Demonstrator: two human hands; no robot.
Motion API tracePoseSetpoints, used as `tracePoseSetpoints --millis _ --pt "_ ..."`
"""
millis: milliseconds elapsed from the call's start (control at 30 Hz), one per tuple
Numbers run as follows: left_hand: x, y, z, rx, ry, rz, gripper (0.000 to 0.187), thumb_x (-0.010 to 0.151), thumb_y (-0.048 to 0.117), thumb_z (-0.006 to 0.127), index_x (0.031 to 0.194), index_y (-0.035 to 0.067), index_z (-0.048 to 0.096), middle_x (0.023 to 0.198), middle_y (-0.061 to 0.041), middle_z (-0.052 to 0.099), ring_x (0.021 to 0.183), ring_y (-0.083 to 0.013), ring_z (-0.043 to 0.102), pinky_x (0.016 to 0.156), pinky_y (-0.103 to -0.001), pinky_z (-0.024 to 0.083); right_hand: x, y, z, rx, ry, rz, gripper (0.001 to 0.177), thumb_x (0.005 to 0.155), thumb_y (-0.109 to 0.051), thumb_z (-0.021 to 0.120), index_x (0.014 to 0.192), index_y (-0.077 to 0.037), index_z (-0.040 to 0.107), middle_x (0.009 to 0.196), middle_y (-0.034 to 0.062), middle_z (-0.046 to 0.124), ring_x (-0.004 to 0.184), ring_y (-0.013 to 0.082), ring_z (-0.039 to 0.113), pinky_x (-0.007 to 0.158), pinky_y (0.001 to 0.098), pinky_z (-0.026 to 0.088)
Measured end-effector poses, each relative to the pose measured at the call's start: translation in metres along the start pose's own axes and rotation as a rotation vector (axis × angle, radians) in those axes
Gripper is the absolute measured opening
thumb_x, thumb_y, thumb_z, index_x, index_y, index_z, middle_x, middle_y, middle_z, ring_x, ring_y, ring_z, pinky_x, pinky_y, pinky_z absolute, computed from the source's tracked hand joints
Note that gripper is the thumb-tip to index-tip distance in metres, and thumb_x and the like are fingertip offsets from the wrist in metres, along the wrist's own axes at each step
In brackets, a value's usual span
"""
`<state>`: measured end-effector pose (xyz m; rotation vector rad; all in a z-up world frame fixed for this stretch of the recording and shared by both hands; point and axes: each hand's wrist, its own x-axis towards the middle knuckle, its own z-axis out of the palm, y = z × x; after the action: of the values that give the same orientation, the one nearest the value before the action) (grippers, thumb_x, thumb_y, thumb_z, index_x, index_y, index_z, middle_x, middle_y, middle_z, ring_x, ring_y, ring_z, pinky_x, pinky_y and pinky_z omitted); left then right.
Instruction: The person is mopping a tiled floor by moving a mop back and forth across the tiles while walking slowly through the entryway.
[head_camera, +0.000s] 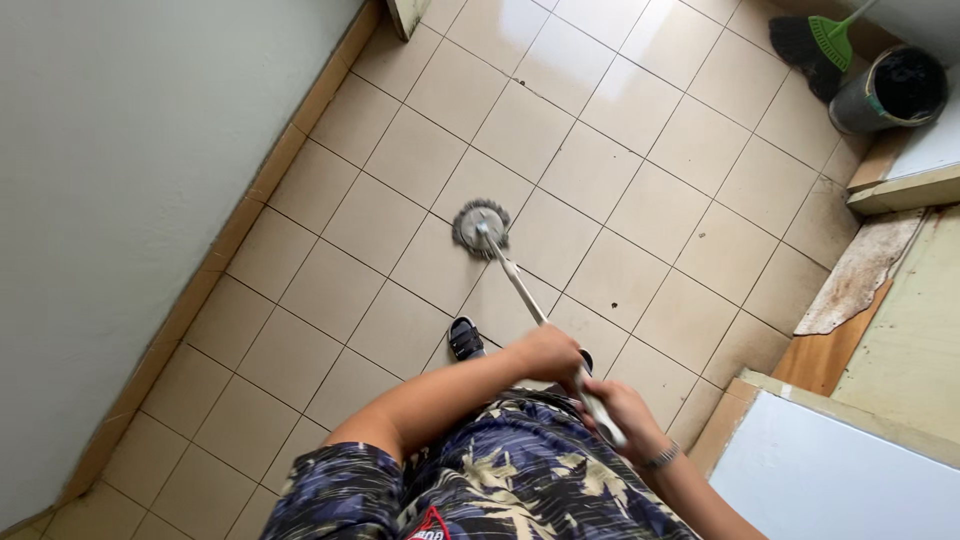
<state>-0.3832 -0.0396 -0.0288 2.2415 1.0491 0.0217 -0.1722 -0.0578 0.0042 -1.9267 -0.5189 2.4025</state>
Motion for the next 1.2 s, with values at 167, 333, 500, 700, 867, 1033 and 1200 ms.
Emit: tracePoseSetpoints --millis 167,333,500,700,867,1033,1200 --pt "-0.022 -0.118 0.045 0.091 0.113 -0.37 0.016 0.089 0.024 0.071 0.097 0.012 0.078 0.099 -0.006 0.077 0.093 -0.0251 0.076 0.078 -0.041 0.06 0.109 -0.038 0.097 0.007 -0.144 -0.114 0.034 0.103 -0.034 0.053 0.092 -0.004 0.065 0.072 0.0039 0.064 0.05 0.0131 0.056 0.04 0.0277 0.044" --pt "-0.043 -0.179 0.043 0.443 0.649 -0.472 0.074 0.035 0.039 0.084 0.103 0.012 0.076 0.107 -0.005 0.079 0.099 -0.0267 0.076 0.076 -0.056 0.055 0.17 -0.069 0.146 -0.05 -0.127 -0.164 0.033 0.103 -0.033 0.054 0.093 -0.003 0.063 0.073 0.0065 0.064 0.05 0.0147 0.057 0.041 0.0275 0.044" --pt "-0.06 -0.119 -0.002 0.0 0.169 -0.273 0.033 0.068 0.035 0.086 0.084 0.007 0.076 0.091 -0.014 0.075 0.089 -0.0319 0.073 0.082 -0.044 0.059 0.091 -0.063 0.119 -0.076 -0.143 -0.084 0.039 0.104 -0.036 0.052 0.103 0.0 0.067 0.071 0.0033 0.06 0.048 0.0118 0.058 0.039 0.0236 0.045" --pt "-0.067 -0.046 -0.04 -0.052 0.099 -0.159 0.026 0.078 0.035 0.074 0.08 0.009 0.077 0.082 -0.014 0.074 0.076 -0.0338 0.074 0.072 -0.046 0.06 0.009 -0.068 0.092 -0.074 -0.054 0.036 0.028 0.1 -0.025 0.056 0.102 0.001 0.066 0.071 0.0091 0.065 0.047 0.0132 0.057 0.042 0.0227 0.049" --pt "-0.066 -0.097 -0.028 -0.146 0.243 -0.297 0.04 0.074 0.039 0.077 0.094 0.004 0.074 0.098 -0.016 0.074 0.094 -0.0337 0.072 0.083 -0.046 0.058 0.053 -0.106 0.119 -0.245 -0.145 0.02 0.036 0.102 -0.034 0.051 0.098 -0.001 0.065 0.07 0.007 0.062 0.047 0.0121 0.056 0.038 0.0257 0.047" --pt "-0.058 -0.193 -0.048 0.026 0.231 -0.698 0.083 0.075 0.035 0.081 0.142 0.001 0.048 0.143 -0.013 0.054 0.132 -0.0295 0.049 0.099 -0.061 0.042 0.167 -0.178 0.177 -0.283 -0.134 -0.054 0.033 0.103 -0.032 0.051 0.101 -0.003 0.065 0.079 0.0077 0.069 0.05 0.0146 0.058 0.041 0.0274 0.047" --pt "-0.066 -0.238 -0.084 0.046 0.088 -0.762 0.086 0.071 0.042 0.084 0.14 0.005 0.048 0.147 -0.011 0.05 0.139 -0.0297 0.041 0.11 -0.059 0.034 0.236 -0.199 0.21 -0.223 -0.339 -0.064 0.03 0.104 -0.029 0.054 0.096 -0.001 0.061 0.076 0.0129 0.066 0.049 0.0182 0.057 0.041 0.0299 0.046"
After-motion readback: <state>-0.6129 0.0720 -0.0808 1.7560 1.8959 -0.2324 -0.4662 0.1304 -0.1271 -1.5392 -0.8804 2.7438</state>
